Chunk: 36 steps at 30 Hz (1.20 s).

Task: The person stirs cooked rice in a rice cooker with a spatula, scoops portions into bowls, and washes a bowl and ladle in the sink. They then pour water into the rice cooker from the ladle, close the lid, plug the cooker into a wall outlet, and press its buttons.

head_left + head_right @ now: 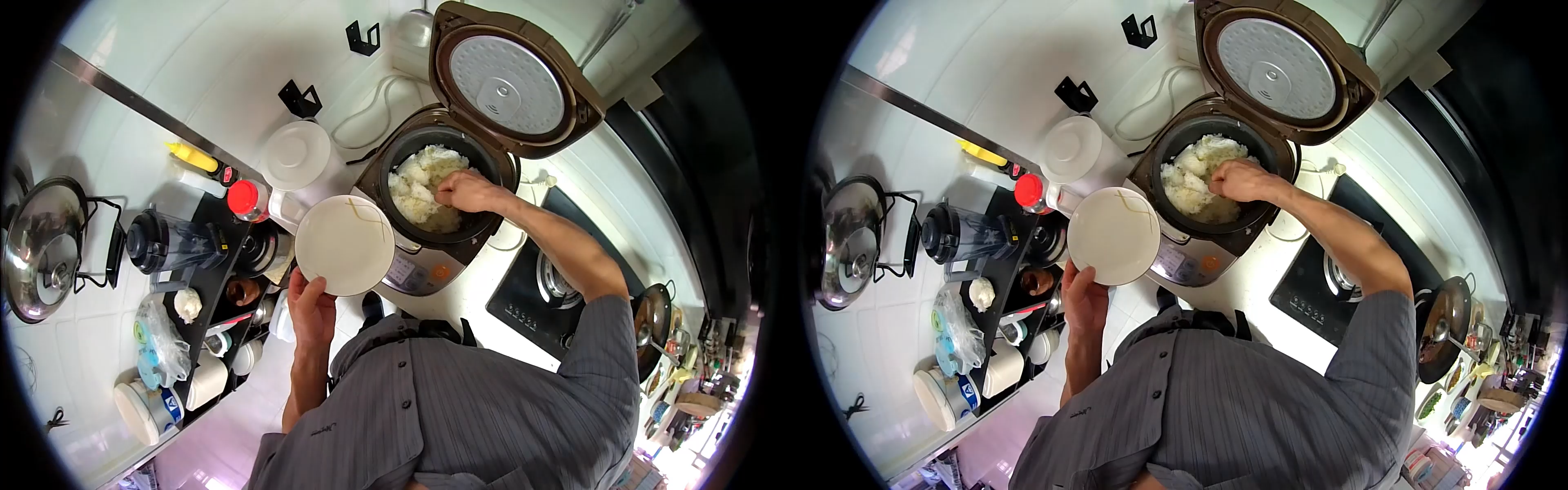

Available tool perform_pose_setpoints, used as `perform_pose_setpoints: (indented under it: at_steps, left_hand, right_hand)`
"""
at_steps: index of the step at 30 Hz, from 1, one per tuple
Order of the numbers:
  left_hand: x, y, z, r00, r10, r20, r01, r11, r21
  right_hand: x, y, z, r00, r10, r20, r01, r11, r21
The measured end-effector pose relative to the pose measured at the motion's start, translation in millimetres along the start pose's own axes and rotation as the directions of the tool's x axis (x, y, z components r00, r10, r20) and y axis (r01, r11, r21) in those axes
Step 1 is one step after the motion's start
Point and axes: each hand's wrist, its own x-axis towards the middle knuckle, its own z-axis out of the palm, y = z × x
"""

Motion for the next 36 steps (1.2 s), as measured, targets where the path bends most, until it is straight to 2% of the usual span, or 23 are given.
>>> perform_pose_setpoints:
  at_steps: [7,10,13,17,24,26,29,31,33,34,35,36]
  left_hand:
    - [0,1,1,1.0,0.002,0.026,-0.003,1.0,0.017]
    - [0,6,6,0.999,0.01,0.036,-0.011,1.0,0.029]
    - [6,5,8,0.997,0.014,0.079,-0.019,0.998,0.056]
    - [11,6,21,0.992,0.013,0.122,-0.028,0.993,0.116]
    - [22,0,54,0.991,0.006,0.133,-0.026,0.988,0.149]
    - [27,-5,59,0.989,-0.038,0.144,0.01,0.982,0.189]
    - [30,-11,75,0.983,-0.077,0.165,0.041,0.977,0.211]
    - [34,-18,83,0.979,-0.081,0.185,0.046,0.981,0.187]
    - [41,-26,87,0.957,-0.151,0.248,0.108,0.978,0.178]
    - [41,-27,93,0.956,-0.15,0.251,0.108,0.979,0.174]
    - [41,-27,99,0.949,-0.164,0.271,0.129,0.982,0.141]
    - [40,-28,103,0.94,-0.177,0.291,0.151,0.983,0.108]
  right_hand:
    - [-4,4,-7,0.997,-0.074,-0.034,0.077,0.992,0.097]
    - [-14,2,-22,1.0,-0.004,-0.019,0.006,0.994,0.113]
    - [-23,10,-32,0.99,-0.055,-0.128,0.067,0.993,0.093]
    - [-43,12,-45,0.989,0.021,-0.148,-0.019,1.0,0.012]
    - [-81,14,-64,0.969,0.102,-0.224,-0.079,0.991,0.107]
    - [-91,10,-70,0.95,0.089,-0.298,-0.03,0.98,0.197]
    - [-105,-3,-74,0.919,0.046,-0.391,0.049,0.972,0.23]
    - [-117,-23,-71,0.918,0.053,-0.393,0.029,0.979,0.2]
    - [-123,-35,-58,0.808,-0.161,-0.567,0.151,0.986,-0.066]
    - [-122,-39,-47,0.721,-0.307,-0.622,0.183,0.949,-0.257]
    - [-127,-46,-35,0.677,-0.39,-0.624,0.109,0.892,-0.439]
    - [-125,-48,-25,0.649,-0.457,-0.609,0.082,0.837,-0.541]
